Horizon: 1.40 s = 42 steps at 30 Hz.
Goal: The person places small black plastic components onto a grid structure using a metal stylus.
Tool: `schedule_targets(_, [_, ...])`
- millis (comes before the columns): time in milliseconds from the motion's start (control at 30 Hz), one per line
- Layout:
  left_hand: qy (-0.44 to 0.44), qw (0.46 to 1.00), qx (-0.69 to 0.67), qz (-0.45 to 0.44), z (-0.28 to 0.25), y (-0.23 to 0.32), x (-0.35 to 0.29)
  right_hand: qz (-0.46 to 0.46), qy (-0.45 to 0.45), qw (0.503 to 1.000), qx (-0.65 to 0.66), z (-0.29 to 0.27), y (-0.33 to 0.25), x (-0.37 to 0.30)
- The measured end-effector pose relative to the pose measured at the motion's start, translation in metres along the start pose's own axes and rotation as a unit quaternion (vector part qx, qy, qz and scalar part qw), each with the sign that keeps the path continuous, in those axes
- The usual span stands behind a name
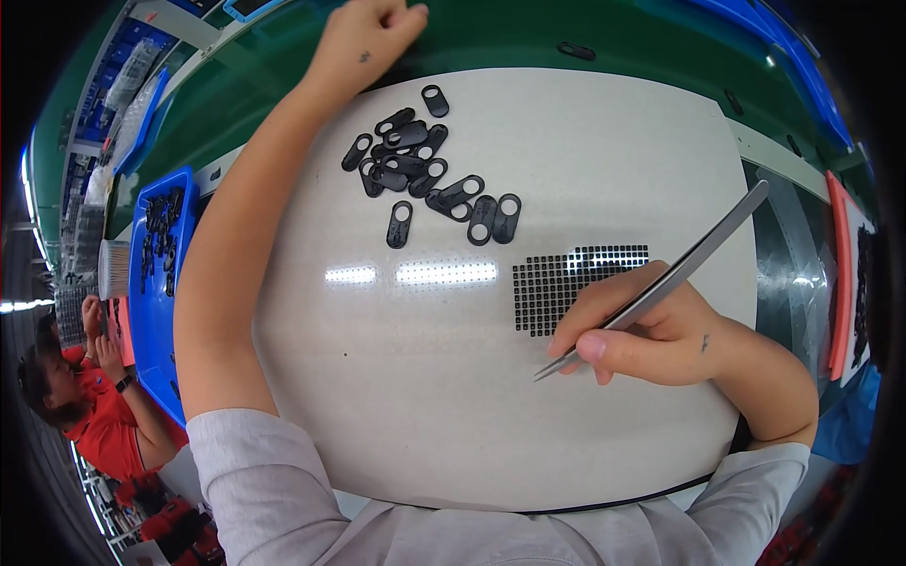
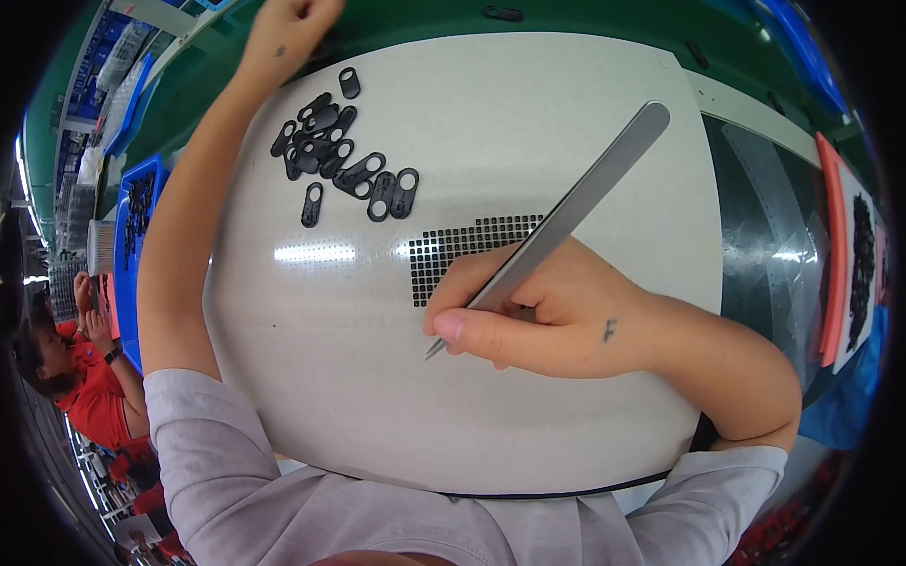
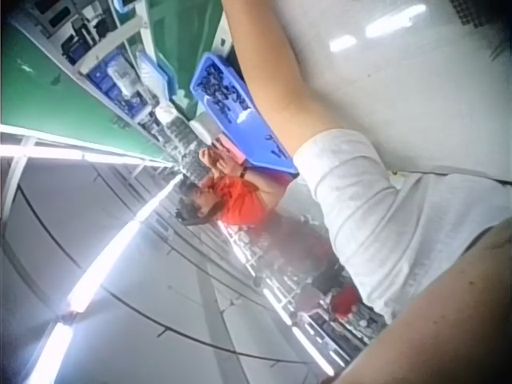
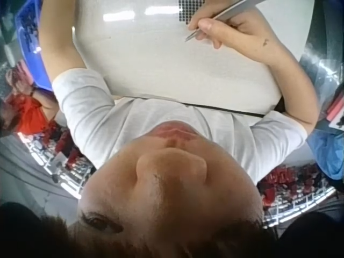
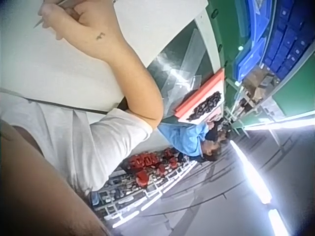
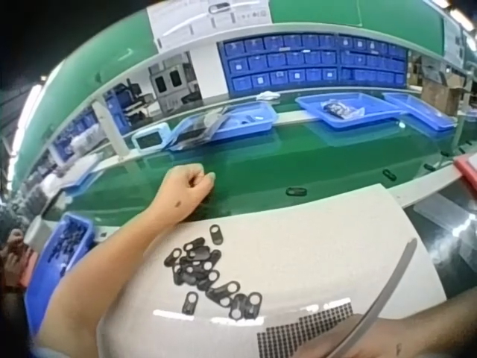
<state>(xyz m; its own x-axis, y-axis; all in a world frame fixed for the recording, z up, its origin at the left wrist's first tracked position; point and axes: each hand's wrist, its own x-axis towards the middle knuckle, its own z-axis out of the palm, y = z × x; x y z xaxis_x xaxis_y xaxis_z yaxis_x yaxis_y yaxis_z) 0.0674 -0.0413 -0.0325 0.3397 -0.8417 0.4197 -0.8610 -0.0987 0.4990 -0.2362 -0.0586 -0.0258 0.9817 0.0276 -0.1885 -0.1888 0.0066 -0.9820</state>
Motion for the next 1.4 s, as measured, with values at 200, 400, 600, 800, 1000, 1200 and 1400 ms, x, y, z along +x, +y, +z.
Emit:
schedule_targets(200, [-0.204, 0.975, -0.040, -0.083, -0.030, 0.050, -0.016, 0.004, -0.008, 1.000, -0.009, -0.004, 0.001, -0.001])
schedule_targets(400, [-0.166, 0.976, 0.106, 0.094, -0.022, -0.005, -0.017, -0.003, 0.007, 1.000, -0.007, -0.001, -0.001, -0.002])
schedule_targets(600, [-0.263, 0.953, 0.121, 0.095, -0.018, -0.002, -0.007, 0.028, 0.006, 1.000, -0.006, -0.001, -0.003, -0.004])
schedule_targets(800, [-0.223, 0.951, -0.212, -0.042, -0.029, 0.075, -0.061, -0.034, 0.082, 0.995, 0.051, 0.009, -0.006, -0.009])
schedule_targets(1000, [-0.256, 0.926, -0.264, -0.082, -0.031, 0.102, -0.129, -0.203, 0.123, 0.958, -0.158, -0.005, 0.008, 0.004])
schedule_targets(1200, [-0.334, 0.817, -0.368, -0.291, -0.024, 0.096, -0.135, -0.104, 0.138, 0.963, -0.205, -0.006, 0.008, 0.015])
schedule_targets(1400, [-0.338, 0.815, -0.367, -0.295, -0.021, 0.092, -0.131, -0.152, 0.119, 0.941, -0.279, -0.009, 0.009, 0.016])
